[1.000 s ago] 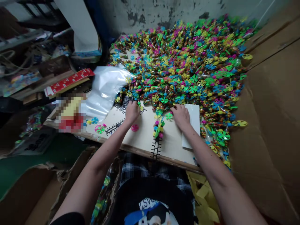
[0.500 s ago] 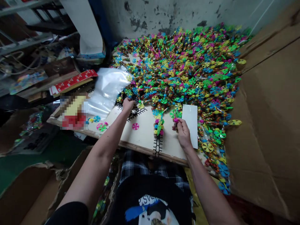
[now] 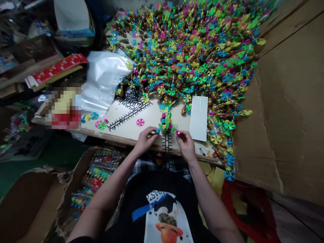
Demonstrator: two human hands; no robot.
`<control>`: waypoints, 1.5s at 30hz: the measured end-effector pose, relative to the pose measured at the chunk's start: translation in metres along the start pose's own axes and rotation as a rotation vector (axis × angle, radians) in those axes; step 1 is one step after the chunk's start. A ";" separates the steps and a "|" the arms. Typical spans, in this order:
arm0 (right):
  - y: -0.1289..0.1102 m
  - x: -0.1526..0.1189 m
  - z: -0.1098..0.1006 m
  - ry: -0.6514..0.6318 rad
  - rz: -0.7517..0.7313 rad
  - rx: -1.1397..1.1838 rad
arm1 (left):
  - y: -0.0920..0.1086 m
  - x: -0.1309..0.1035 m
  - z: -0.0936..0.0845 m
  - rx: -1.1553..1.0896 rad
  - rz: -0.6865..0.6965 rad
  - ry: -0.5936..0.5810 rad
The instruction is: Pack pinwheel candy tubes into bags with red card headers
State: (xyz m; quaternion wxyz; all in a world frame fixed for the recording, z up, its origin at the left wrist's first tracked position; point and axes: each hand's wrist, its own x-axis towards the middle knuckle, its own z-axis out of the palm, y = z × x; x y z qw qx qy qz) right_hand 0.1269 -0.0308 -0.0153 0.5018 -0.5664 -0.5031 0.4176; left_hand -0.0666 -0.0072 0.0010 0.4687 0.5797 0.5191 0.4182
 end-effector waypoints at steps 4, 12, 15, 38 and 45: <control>-0.005 0.001 0.007 -0.067 0.004 0.005 | -0.002 -0.007 0.014 0.056 0.055 -0.014; 0.001 0.001 0.014 -0.058 0.038 0.012 | -0.001 -0.009 0.031 0.092 0.079 0.002; 0.002 0.002 0.015 -0.074 0.054 0.045 | 0.001 -0.011 0.037 0.030 0.044 0.016; -0.003 0.007 0.022 0.077 0.029 -0.059 | -0.004 0.007 0.034 -0.210 -0.169 0.006; -0.020 0.011 0.002 -0.054 -0.172 -0.322 | 0.004 0.004 0.033 -0.091 -0.073 0.020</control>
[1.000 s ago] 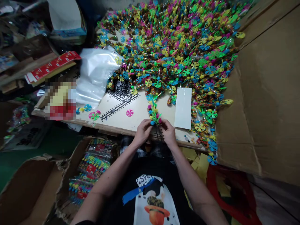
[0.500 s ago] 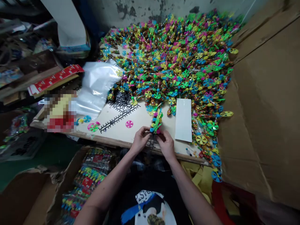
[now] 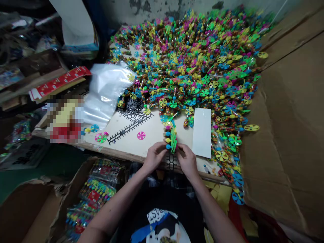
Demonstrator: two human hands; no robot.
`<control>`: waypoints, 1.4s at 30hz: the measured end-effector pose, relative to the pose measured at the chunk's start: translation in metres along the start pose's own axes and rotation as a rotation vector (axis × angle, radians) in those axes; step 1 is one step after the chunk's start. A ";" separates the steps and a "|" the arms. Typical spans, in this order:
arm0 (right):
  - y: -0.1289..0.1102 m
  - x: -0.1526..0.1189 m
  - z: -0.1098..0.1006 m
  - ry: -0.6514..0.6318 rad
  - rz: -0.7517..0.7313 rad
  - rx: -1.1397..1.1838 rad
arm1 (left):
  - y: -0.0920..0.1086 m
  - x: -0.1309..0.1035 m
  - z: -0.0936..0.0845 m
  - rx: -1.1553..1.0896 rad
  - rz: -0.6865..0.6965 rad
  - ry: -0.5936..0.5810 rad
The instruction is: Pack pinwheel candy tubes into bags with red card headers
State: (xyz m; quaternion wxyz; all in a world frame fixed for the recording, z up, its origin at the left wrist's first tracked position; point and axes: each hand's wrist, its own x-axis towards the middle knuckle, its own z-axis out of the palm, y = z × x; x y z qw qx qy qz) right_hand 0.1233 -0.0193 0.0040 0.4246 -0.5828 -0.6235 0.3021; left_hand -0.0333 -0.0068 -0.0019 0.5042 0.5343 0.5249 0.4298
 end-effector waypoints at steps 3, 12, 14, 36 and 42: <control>0.003 0.020 -0.021 -0.030 -0.111 -0.121 | 0.006 0.003 -0.011 0.089 0.041 -0.061; 0.008 0.195 -0.019 -0.114 -0.412 -0.551 | 0.056 0.137 -0.067 0.640 0.213 0.055; -0.001 0.229 -0.005 -0.180 -0.471 -0.739 | 0.070 0.183 -0.066 0.812 0.272 0.167; 0.007 0.054 -0.044 -0.071 0.012 -0.112 | 0.044 0.142 -0.070 0.715 0.242 0.051; 0.008 -0.011 -0.029 -0.161 -0.019 -0.123 | 0.035 0.059 -0.071 0.456 -0.011 -0.145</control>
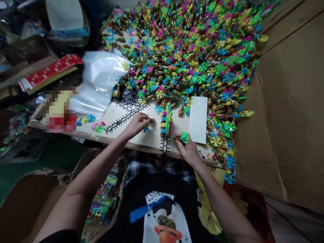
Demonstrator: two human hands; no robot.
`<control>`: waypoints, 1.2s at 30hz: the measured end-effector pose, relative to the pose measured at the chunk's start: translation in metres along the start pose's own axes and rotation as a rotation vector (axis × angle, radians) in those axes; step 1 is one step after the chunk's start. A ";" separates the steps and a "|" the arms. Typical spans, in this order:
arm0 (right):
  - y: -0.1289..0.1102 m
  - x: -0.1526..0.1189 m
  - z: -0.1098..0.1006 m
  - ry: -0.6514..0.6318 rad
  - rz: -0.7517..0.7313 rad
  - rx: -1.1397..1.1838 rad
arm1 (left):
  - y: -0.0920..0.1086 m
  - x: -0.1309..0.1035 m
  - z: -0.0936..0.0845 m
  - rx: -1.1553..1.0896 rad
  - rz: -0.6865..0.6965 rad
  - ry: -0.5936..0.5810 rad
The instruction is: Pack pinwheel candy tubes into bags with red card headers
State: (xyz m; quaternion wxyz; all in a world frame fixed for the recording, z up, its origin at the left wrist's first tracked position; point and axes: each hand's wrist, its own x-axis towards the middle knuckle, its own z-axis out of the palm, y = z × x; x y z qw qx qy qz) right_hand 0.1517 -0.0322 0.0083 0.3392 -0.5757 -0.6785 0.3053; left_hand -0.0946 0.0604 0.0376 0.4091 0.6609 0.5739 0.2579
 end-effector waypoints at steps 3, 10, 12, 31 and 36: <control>0.000 -0.009 0.010 -0.021 -0.015 -0.007 | -0.006 -0.021 0.014 -0.140 -0.048 -0.075; -0.002 -0.013 0.022 0.042 -0.068 -0.012 | -0.012 -0.031 0.034 0.251 0.219 -0.125; -0.003 -0.014 0.022 0.071 -0.054 -0.026 | -0.009 -0.031 0.036 0.474 0.320 -0.120; -0.012 -0.008 0.032 0.146 0.042 0.092 | -0.007 -0.059 0.059 -0.068 0.211 0.130; -0.010 -0.009 0.035 0.161 0.039 0.084 | 0.001 -0.058 0.070 -0.135 0.178 0.134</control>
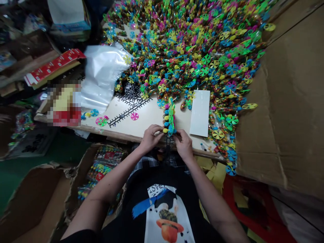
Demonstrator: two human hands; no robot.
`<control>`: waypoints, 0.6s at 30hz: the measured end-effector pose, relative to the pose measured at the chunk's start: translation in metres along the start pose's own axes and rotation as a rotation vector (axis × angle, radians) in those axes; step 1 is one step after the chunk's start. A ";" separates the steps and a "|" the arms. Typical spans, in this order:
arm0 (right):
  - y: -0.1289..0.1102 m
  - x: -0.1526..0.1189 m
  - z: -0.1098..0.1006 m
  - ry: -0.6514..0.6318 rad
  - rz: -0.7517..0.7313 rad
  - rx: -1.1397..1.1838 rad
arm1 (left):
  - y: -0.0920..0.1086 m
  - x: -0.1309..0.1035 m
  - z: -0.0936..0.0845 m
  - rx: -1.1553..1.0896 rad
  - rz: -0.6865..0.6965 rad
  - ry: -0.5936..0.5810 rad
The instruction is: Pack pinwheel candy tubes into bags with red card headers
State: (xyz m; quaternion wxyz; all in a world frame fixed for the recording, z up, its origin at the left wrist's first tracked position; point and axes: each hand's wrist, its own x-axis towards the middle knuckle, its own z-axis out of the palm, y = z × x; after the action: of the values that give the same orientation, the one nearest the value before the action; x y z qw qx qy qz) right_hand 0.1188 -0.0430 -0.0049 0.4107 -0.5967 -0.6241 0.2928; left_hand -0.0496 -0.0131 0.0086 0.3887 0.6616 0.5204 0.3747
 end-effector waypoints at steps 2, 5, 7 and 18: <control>0.001 -0.001 0.002 0.008 -0.011 -0.017 | 0.000 0.000 0.003 -0.059 -0.043 -0.011; 0.002 0.000 0.005 -0.009 -0.030 -0.032 | -0.003 -0.001 0.010 -0.160 -0.106 -0.005; 0.001 0.000 0.005 -0.029 -0.050 -0.038 | -0.004 -0.003 0.012 -0.175 -0.123 -0.005; -0.003 0.069 -0.061 -0.047 -0.158 -0.207 | 0.006 0.086 -0.070 0.213 0.087 -0.088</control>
State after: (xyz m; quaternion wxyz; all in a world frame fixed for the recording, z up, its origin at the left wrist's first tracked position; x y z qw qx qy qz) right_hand 0.1738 0.0171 0.0386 0.3539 -0.5780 -0.7054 0.2074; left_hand -0.0948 0.0786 0.0509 0.3219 0.7368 0.5108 0.3044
